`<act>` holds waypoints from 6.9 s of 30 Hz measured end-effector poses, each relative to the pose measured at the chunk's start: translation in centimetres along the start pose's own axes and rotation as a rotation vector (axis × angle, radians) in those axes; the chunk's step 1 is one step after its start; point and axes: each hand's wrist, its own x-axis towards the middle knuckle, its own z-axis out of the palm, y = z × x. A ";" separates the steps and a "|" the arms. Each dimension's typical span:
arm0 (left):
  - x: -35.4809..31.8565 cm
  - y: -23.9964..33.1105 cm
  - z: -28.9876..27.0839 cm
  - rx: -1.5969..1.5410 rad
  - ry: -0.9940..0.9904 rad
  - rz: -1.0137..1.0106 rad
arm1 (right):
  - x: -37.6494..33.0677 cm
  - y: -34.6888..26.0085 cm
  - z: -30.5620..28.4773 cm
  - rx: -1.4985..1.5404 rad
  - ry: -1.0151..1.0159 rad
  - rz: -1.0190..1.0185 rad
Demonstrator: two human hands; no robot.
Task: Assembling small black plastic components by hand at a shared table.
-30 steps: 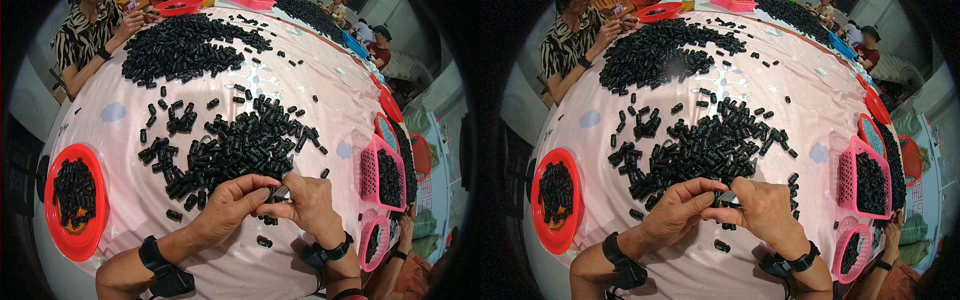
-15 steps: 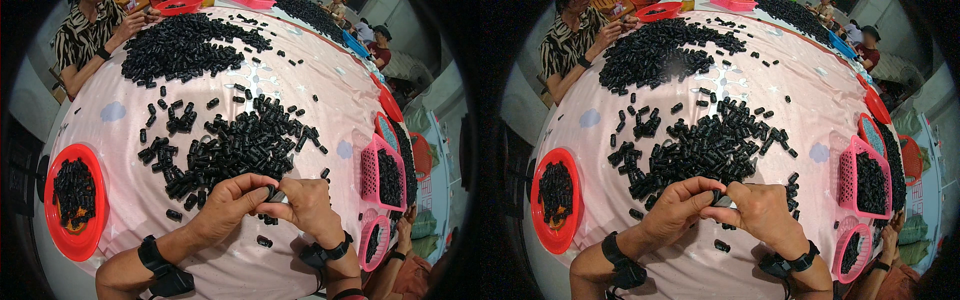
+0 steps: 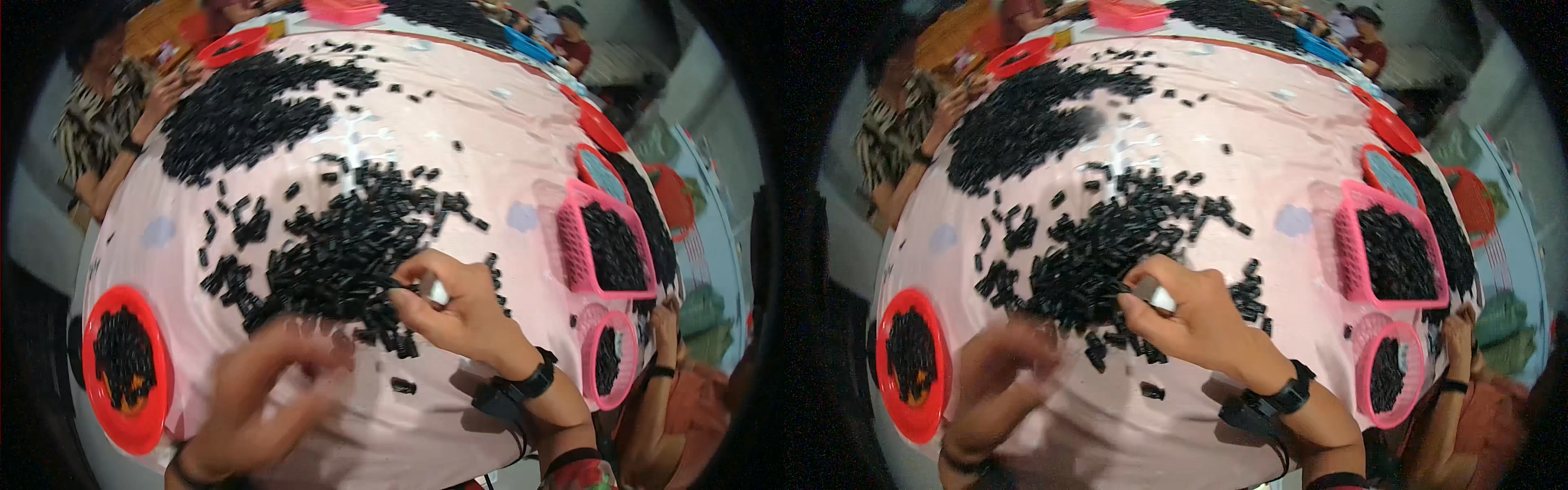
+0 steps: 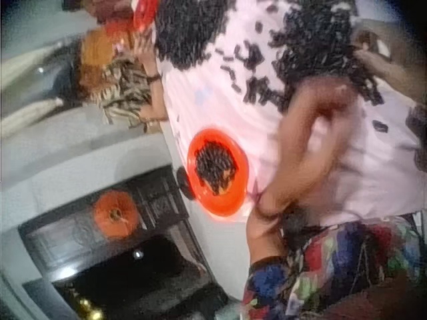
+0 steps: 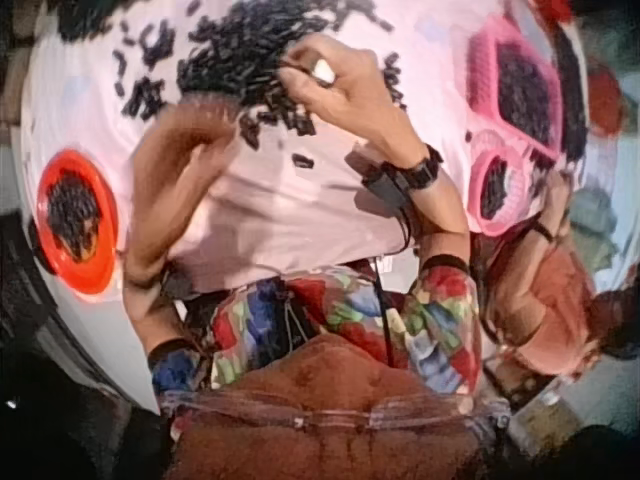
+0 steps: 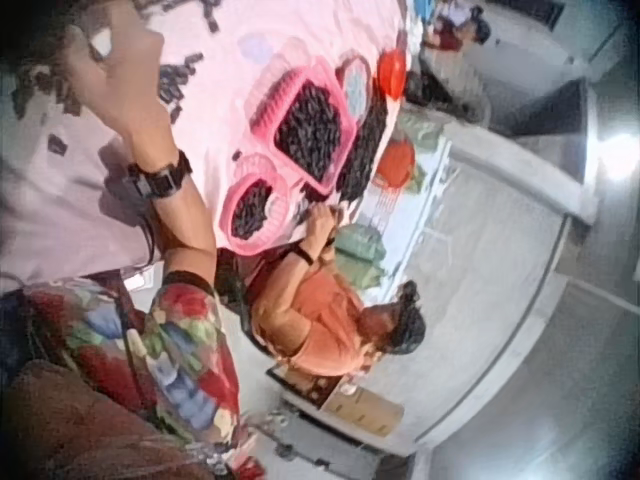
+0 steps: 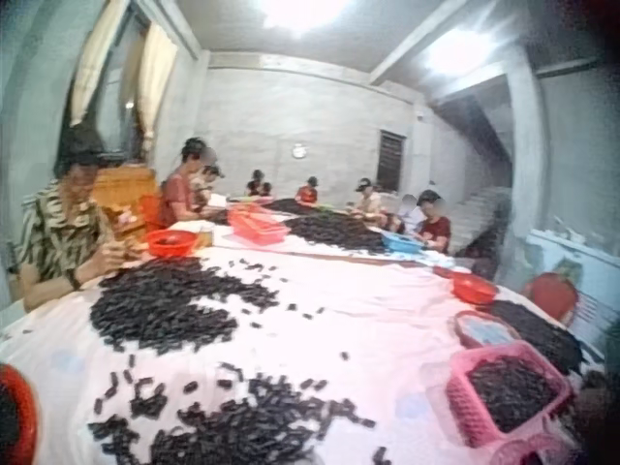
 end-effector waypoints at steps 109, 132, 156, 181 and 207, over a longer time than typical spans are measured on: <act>4.1 -8.9 2.9 -0.863 0.034 -0.314 | 0.3 1.8 2.3 -0.595 -0.066 -0.241; 3.8 -9.4 2.6 -0.879 0.072 -0.272 | 0.6 0.3 2.2 -0.297 -0.086 -0.251; 3.9 -7.5 2.1 -1.026 0.042 -0.441 | 0.4 0.7 1.5 0.115 -0.134 0.025; 3.7 -7.9 2.2 -1.032 0.037 -0.444 | 0.3 1.8 1.9 -0.446 -0.147 -0.128; 3.6 -8.4 2.4 -1.030 0.062 -0.425 | 0.5 1.7 1.6 -0.609 -0.141 -0.230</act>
